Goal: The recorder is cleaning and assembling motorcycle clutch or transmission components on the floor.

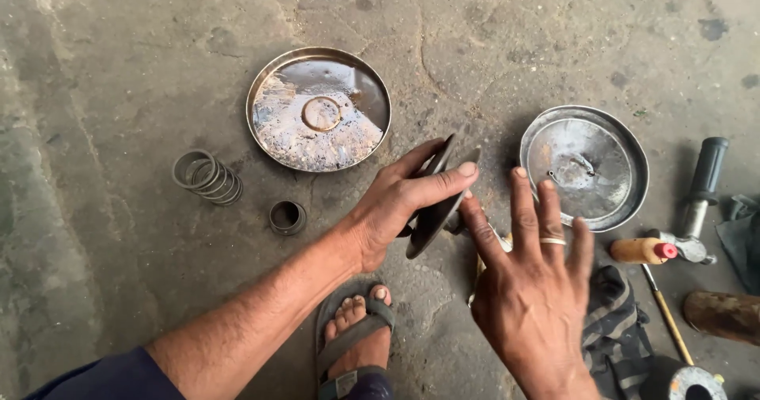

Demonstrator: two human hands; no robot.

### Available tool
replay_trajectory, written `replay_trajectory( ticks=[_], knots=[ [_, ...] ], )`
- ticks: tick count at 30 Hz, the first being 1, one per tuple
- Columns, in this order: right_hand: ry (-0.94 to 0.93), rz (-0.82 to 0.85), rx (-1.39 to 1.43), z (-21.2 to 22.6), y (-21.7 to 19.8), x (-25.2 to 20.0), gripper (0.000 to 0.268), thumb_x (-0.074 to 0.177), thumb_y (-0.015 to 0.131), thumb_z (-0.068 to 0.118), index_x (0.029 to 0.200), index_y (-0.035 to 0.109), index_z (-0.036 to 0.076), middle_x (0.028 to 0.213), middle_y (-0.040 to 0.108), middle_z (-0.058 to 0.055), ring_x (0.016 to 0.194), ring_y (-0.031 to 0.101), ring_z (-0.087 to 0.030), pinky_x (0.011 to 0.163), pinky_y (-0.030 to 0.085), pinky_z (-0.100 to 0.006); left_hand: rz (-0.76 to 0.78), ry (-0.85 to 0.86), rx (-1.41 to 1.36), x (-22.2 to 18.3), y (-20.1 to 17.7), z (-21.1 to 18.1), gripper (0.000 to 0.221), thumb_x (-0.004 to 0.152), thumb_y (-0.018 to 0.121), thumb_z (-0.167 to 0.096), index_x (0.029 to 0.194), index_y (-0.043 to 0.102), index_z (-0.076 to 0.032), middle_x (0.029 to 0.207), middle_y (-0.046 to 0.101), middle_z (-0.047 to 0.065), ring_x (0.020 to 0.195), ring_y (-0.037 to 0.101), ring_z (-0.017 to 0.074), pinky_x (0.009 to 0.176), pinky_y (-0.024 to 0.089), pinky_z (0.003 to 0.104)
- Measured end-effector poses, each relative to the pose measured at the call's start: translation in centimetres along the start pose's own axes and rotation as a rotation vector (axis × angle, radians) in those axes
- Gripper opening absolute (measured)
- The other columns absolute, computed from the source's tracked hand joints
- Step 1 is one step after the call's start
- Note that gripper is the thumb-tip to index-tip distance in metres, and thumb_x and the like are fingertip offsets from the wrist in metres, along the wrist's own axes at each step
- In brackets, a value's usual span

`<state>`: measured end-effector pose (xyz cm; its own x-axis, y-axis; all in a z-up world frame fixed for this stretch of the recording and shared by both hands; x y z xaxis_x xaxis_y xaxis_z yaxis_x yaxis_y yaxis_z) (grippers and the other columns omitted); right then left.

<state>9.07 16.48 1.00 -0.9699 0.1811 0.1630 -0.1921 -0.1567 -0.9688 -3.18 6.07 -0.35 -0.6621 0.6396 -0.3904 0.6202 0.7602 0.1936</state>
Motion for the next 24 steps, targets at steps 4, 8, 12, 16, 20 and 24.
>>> replay_trajectory(
  ticks=[4, 8, 12, 16, 20, 24],
  knots=[
    [-0.032, -0.037, -0.248, -0.1, -1.4, -0.1, 0.066, 0.073, 0.067, 0.01, 0.133, 0.06, 0.034, 0.165, 0.028, -0.01, 0.152, 0.026, -0.034, 0.117, 0.021, -0.062, -0.009, 0.015, 0.027, -0.1, -0.1, 0.5, 0.081, 0.076, 0.073, -0.052, 0.14, 0.058, -0.004, 0.119, 0.07, 0.013, 0.109, 0.068, 0.0208, 0.089, 0.055, 0.032],
    [0.038, -0.054, -0.006, -1.8, -1.1, -0.1, 0.079, 0.068, 0.064, 0.008, 0.145, 0.056, 0.026, 0.169, 0.027, -0.015, 0.155, 0.029, -0.035, 0.122, 0.024, -0.055, -0.035, -0.049, -0.026, -0.3, -0.1, 0.4, 0.08, 0.076, 0.073, -0.05, 0.141, 0.054, -0.008, 0.121, 0.071, 0.014, 0.111, 0.07, 0.0214, 0.089, 0.057, 0.033],
    [0.079, -0.035, 0.254, -0.6, -0.3, 0.2, 0.087, 0.065, 0.068, 0.012, 0.15, 0.051, 0.022, 0.166, 0.026, -0.019, 0.15, 0.027, -0.038, 0.117, 0.022, -0.057, -0.018, -0.009, -0.005, -0.3, 0.0, 0.2, 0.077, 0.077, 0.072, -0.05, 0.138, 0.06, -0.005, 0.12, 0.071, 0.014, 0.11, 0.068, 0.0219, 0.089, 0.056, 0.033],
    [0.067, -0.032, 0.228, 0.7, 0.9, -0.1, 0.087, 0.064, 0.065, 0.008, 0.15, 0.049, 0.017, 0.165, 0.025, -0.021, 0.151, 0.027, -0.037, 0.118, 0.023, -0.059, -0.022, -0.009, -0.014, 0.0, 0.1, 0.3, 0.079, 0.077, 0.071, -0.051, 0.14, 0.058, -0.005, 0.119, 0.07, 0.013, 0.109, 0.068, 0.0214, 0.089, 0.056, 0.035],
    [0.071, 0.004, 0.033, 2.1, 1.5, 0.0, 0.083, 0.062, 0.065, 0.009, 0.143, 0.052, 0.015, 0.162, 0.022, -0.024, 0.149, 0.022, -0.038, 0.114, 0.018, -0.067, -0.071, -0.046, 0.026, 0.4, -0.2, 1.2, 0.081, 0.077, 0.072, -0.055, 0.141, 0.054, -0.01, 0.117, 0.071, 0.012, 0.11, 0.07, 0.0199, 0.092, 0.057, 0.035],
    [0.007, 0.015, -0.103, 3.1, 1.9, -0.8, 0.073, 0.069, 0.064, 0.009, 0.141, 0.054, 0.019, 0.166, 0.022, -0.018, 0.154, 0.021, -0.034, 0.117, 0.015, -0.068, -0.108, -0.083, -0.017, 0.3, -0.3, 1.5, 0.085, 0.073, 0.073, -0.055, 0.144, 0.052, -0.013, 0.121, 0.068, 0.009, 0.113, 0.065, 0.02, 0.088, 0.056, 0.038]
  ],
)
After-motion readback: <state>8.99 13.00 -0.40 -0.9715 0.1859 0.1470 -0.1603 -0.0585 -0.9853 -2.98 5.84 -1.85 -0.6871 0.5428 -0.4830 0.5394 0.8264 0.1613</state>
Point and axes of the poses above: each hand's wrist, its own x-axis towards the middle knuckle, its own y-axis out of the palm, z = x × y, the point moved 6 cm from there along x, towards the middle knuckle
